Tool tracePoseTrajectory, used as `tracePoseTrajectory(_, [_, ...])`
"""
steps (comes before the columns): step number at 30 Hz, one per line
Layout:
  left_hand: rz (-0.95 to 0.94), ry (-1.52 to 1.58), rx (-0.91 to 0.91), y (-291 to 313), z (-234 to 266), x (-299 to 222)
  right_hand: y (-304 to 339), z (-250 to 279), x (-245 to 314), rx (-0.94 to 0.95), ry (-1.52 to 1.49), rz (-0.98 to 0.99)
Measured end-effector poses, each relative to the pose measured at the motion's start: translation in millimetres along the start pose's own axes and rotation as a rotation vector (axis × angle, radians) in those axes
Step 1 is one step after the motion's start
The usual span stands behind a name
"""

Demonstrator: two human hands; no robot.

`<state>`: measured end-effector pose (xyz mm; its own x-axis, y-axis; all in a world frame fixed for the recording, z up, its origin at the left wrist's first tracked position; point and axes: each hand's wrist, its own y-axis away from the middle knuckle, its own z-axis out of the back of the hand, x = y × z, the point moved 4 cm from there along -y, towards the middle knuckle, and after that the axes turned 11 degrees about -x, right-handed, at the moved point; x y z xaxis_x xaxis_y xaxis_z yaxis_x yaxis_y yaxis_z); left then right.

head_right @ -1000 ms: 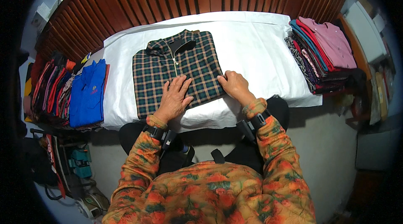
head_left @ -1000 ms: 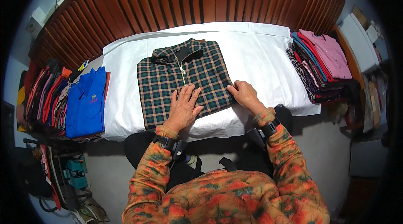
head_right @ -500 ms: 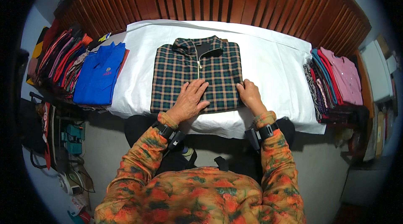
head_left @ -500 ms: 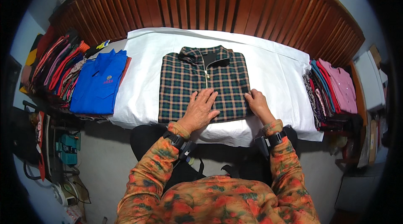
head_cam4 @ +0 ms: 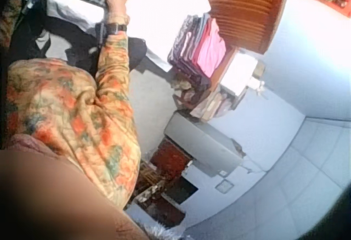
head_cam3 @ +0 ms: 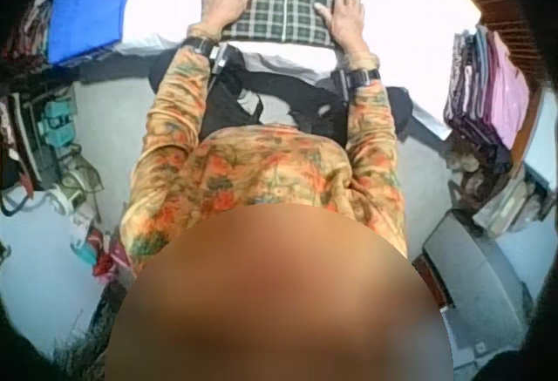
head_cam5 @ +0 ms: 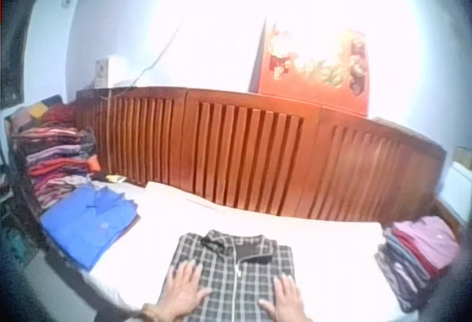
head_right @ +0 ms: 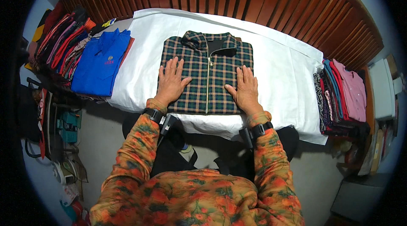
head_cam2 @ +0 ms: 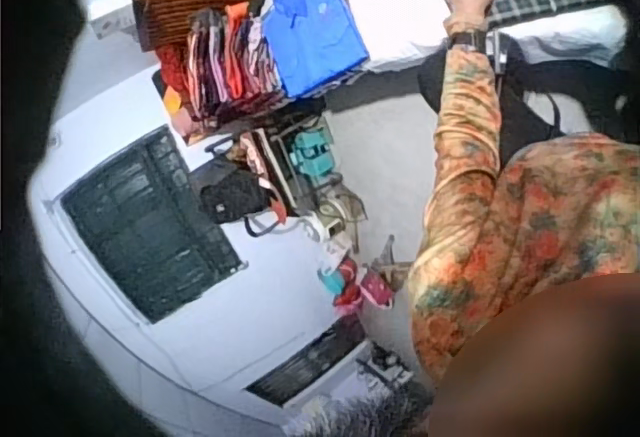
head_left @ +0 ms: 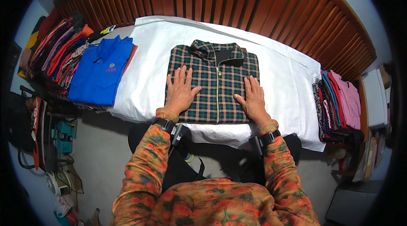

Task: The person folds a plaid long-sleeve shirt on a white-covered surface. They smooth the fabric, fold each side inward, fold the sleeves, and then fold the shirt in half to create a compact rectangle.

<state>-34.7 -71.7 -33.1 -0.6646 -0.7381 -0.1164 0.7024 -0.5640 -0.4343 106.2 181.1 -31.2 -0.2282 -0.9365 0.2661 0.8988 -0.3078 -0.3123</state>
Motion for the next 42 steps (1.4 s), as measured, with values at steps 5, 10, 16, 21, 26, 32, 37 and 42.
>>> tracePoseTrajectory(5, [0.037,0.016,0.032,2,-11,2,5,-7,-8,-0.048,-0.036,0.026])
tracePoseTrajectory(10, [0.083,0.050,0.100,-3,-1,1,2,-4,-8,-0.049,-0.022,0.001])
tracePoseTrajectory(16, [0.439,0.043,-0.162,9,42,20,15,25,-14,-0.157,-0.061,-0.255])
tracePoseTrajectory(21, [0.530,0.075,-0.001,15,37,33,24,28,-19,-0.085,-0.083,-0.383])
tracePoseTrajectory(26, [0.450,0.341,-0.121,6,29,10,36,43,-37,-0.248,-0.163,-0.271])
tracePoseTrajectory(32, [0.326,0.110,-0.104,6,47,-26,63,81,-56,-0.175,0.149,-0.296])
tracePoseTrajectory(37, [0.004,0.114,-0.061,23,45,-55,55,64,-16,-0.246,0.112,0.097])
tracePoseTrajectory(42, [-0.030,0.079,0.069,36,25,-51,56,33,-17,-0.120,0.071,0.039])
